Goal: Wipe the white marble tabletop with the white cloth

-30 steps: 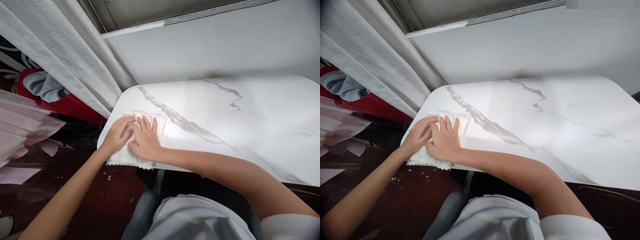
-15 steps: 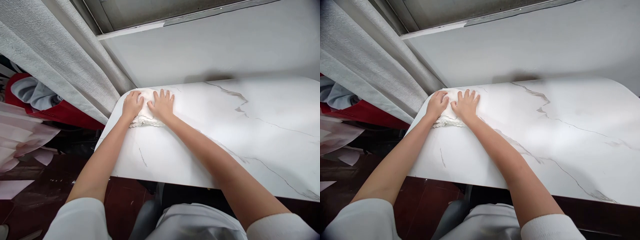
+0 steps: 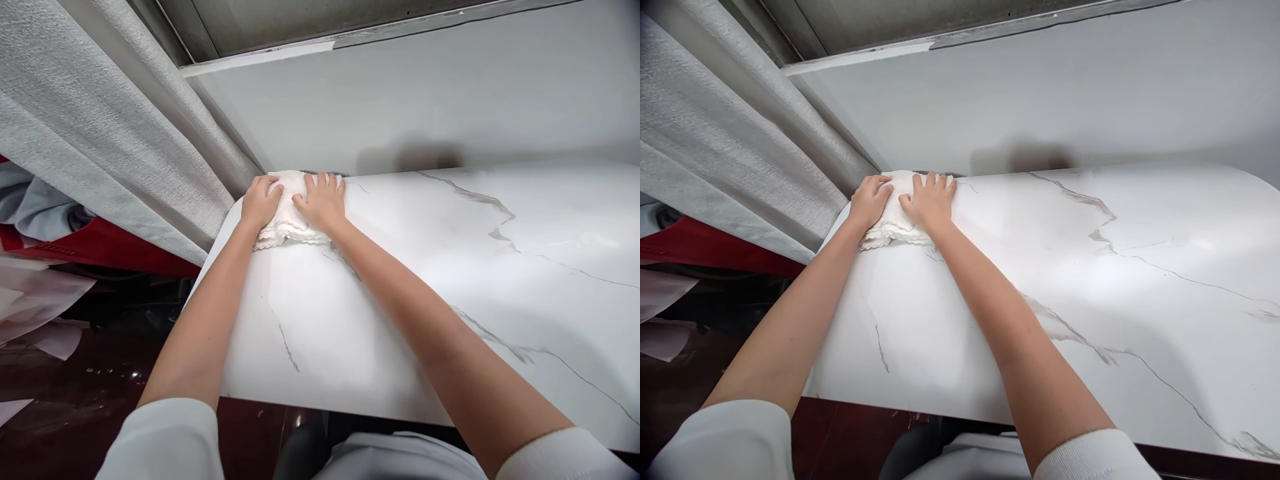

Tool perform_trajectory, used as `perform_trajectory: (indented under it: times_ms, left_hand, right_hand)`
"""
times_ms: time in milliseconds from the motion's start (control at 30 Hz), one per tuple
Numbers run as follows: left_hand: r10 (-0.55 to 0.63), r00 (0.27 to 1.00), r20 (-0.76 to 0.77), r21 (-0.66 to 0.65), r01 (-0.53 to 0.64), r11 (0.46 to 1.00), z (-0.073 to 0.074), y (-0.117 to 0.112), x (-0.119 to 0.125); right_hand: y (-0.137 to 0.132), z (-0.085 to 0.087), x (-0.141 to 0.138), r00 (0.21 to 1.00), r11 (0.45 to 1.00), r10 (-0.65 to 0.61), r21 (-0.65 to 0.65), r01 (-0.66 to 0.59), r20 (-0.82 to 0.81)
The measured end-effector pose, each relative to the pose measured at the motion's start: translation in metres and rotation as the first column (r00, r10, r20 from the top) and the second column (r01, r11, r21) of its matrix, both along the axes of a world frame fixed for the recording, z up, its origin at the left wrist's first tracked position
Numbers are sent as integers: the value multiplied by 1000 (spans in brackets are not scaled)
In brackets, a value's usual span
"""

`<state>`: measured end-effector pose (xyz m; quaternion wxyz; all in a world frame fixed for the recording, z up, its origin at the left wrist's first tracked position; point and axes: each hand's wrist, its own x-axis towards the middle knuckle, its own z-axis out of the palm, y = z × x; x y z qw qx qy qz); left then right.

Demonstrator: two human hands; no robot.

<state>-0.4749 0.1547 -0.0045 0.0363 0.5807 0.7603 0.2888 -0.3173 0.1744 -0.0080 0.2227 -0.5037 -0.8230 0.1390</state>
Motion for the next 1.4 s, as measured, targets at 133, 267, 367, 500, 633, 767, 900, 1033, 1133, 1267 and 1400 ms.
perform_trajectory:
  times_ms: [133,267,367,500,633,767,900,1033,1133,1267,1400]
  left_hand:
    - [-10,1000,-10,26,10,1000,-5,9,-13]
    - [-20,1000,-10,41,20,999,-8,18,-27]
    - [-17,1000,-16,29,17,999,-8,23,-33]
    - [-9,1000,-19,4,9,1000,-9,25,-39]
    - [-47,996,-74,-21,45,999,-11,23,-44]
    - [-101,987,-128,-47,96,994,-11,12,-49]
    - [-155,976,-154,-52,149,987,-7,-8,-53]
    - [-164,974,-158,-56,157,986,-5,-39,-57]
    - [-177,971,-162,-39,173,984,-6,-65,-59]
    - [-196,954,-228,-18,197,980,-4,-102,-55]
    - [-194,947,-258,32,209,977,-1,-141,-45]
  right_hand:
    - [6,1,-8,1000,1000,7,0,-7,18]
    - [10,1,-16,999,1000,12,-1,-12,42]
    - [13,1,-22,998,1000,11,-2,-11,54]
    - [16,-2,-30,999,1000,4,16,-5,42]
    - [14,-4,-34,999,999,9,39,-11,40]
    - [0,-4,-37,999,999,18,31,-19,39]
    - [-25,-2,-41,999,999,19,32,-21,43]
    - [-57,0,-42,999,999,31,32,-32,40]
    - [-84,1,-41,999,998,44,47,-44,15]
    - [-121,2,-35,997,995,78,69,-78,-7]
    - [-152,3,-25,990,988,138,80,-135,-25]
